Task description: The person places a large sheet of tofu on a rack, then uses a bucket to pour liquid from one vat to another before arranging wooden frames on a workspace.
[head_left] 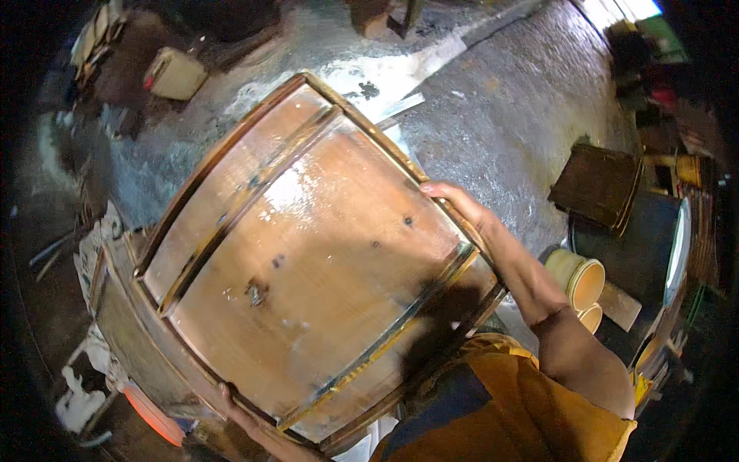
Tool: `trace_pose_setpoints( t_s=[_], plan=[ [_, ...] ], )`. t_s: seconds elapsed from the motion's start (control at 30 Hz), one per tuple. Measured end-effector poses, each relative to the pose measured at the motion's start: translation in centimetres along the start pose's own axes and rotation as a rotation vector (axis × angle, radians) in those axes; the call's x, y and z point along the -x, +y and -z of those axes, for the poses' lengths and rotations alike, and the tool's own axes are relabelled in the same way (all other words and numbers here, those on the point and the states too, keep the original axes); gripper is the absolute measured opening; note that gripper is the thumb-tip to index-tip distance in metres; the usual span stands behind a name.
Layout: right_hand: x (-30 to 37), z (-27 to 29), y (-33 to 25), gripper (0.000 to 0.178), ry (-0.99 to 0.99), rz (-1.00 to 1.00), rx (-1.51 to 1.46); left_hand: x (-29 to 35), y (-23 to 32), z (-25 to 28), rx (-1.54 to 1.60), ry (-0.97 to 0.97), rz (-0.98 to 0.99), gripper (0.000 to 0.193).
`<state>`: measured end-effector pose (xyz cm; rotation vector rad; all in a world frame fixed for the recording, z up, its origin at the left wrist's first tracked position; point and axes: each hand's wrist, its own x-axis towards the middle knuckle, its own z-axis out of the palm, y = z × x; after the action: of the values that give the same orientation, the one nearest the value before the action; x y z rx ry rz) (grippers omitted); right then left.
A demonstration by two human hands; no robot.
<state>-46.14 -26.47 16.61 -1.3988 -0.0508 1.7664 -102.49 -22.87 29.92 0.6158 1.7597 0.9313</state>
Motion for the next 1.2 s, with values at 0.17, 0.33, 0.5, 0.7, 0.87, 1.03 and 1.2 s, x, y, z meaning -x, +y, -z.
trace_pose_setpoints(
  t_s=[0.17,0.33,0.5,0.7,0.87,1.03,1.2],
  plan=[
    [1.2,4.8,-1.3,0.064,0.219,-0.104,-0.014,-8.1,-6.0,-8.1,-0.231,-0.187,0.052,0.042],
    [-1.8,8.3,2.9,0.071,0.327,0.063,0.127,-11.5,-12.2,-13.0,0.215,-0.508,0.452,0.061],
    [-5.7,12.1,6.2,0.057,0.317,0.114,0.158,-19.0,-21.3,-12.3,0.135,-0.456,0.341,0.066],
    [-9.6,14.5,7.9,0.056,0.345,0.118,0.215,-21.0,-24.8,-13.6,0.224,-0.487,0.375,0.064],
    [-12.9,16.1,9.7,0.050,0.346,0.255,0.211,-22.0,-26.8,-13.5,0.245,-0.390,0.302,0.057],
    [-13.0,17.8,11.3,0.045,0.387,0.300,0.228,-23.1,-27.1,-12.4,-0.010,-0.398,0.088,0.051],
    [-8.1,11.2,8.5,0.049,0.763,0.645,1.038,-15.6,-22.1,-15.9,-0.903,0.046,-0.898,0.056]
  ],
)
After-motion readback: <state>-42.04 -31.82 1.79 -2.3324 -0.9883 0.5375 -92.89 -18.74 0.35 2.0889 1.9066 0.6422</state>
